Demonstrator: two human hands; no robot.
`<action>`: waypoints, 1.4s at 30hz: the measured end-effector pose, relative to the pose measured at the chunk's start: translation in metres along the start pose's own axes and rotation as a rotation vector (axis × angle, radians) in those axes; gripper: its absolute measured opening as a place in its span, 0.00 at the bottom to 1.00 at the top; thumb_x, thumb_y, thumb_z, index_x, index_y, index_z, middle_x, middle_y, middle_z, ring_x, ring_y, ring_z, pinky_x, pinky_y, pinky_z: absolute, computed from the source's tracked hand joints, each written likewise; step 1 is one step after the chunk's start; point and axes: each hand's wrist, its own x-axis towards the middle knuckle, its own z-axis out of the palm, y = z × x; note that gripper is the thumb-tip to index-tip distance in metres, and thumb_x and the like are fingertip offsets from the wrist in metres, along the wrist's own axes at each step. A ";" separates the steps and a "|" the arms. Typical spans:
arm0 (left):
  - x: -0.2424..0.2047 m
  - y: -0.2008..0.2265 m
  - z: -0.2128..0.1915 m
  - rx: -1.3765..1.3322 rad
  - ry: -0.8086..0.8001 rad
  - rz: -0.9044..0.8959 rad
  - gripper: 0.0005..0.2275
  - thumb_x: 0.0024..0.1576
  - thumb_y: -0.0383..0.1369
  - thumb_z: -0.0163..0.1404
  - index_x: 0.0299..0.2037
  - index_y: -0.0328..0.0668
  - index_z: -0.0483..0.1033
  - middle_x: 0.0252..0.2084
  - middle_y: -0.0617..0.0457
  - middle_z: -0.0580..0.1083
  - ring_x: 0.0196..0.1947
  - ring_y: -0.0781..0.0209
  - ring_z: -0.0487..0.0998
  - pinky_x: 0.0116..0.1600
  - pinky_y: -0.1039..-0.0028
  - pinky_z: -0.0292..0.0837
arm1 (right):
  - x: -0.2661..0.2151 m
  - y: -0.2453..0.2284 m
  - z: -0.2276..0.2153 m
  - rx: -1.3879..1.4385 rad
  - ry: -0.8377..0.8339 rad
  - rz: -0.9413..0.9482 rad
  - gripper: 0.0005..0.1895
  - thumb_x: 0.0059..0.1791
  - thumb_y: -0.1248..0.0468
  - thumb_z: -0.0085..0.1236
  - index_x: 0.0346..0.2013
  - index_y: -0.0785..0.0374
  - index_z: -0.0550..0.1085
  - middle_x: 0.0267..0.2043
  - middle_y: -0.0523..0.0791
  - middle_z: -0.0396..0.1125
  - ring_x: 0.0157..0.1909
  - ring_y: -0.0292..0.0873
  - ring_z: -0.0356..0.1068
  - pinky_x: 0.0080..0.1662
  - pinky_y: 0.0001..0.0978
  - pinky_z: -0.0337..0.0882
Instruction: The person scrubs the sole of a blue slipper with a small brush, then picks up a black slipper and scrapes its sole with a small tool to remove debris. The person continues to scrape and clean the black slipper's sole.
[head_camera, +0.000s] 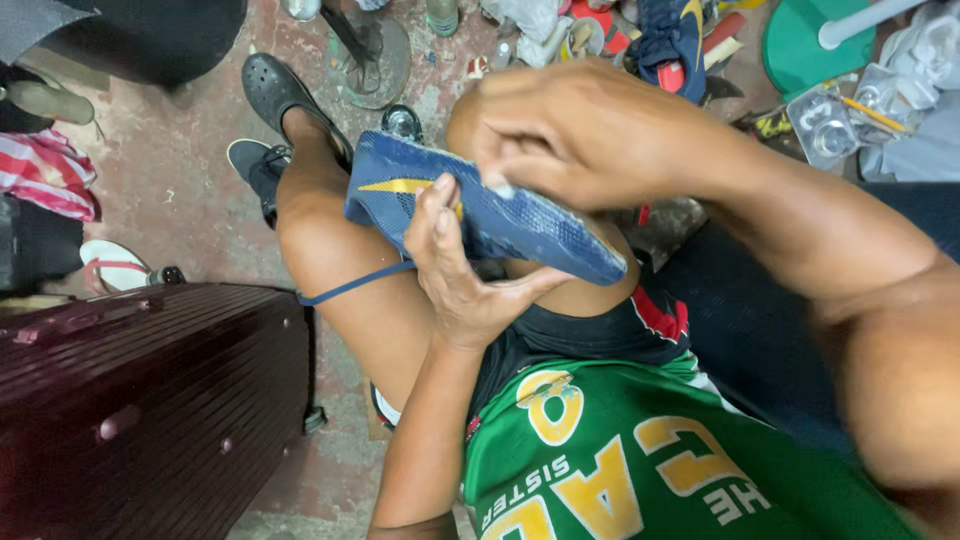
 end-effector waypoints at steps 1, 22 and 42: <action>-0.001 -0.001 0.001 0.009 0.007 0.026 0.60 0.42 0.53 0.75 0.78 0.51 0.39 0.71 0.41 0.58 0.71 0.41 0.63 0.75 0.53 0.60 | -0.004 -0.003 -0.001 0.011 -0.021 0.024 0.06 0.49 0.64 0.59 0.37 0.63 0.75 0.36 0.48 0.68 0.38 0.50 0.71 0.39 0.41 0.67; 0.022 -0.033 -0.060 0.335 -0.120 -0.519 0.23 0.68 0.33 0.50 0.72 0.37 0.59 0.69 0.44 0.66 0.70 0.53 0.66 0.77 0.66 0.59 | -0.010 0.018 0.105 0.443 0.315 0.124 0.04 0.54 0.73 0.57 0.43 0.67 0.74 0.40 0.44 0.68 0.40 0.36 0.72 0.42 0.27 0.71; 0.008 -0.026 -0.078 -1.494 0.677 -0.778 0.21 0.70 0.37 0.40 0.74 0.46 0.59 0.67 0.44 0.69 0.65 0.49 0.71 0.73 0.57 0.64 | 0.002 -0.013 0.104 0.020 0.394 -0.235 0.07 0.56 0.71 0.56 0.48 0.61 0.76 0.48 0.46 0.69 0.46 0.44 0.73 0.45 0.33 0.75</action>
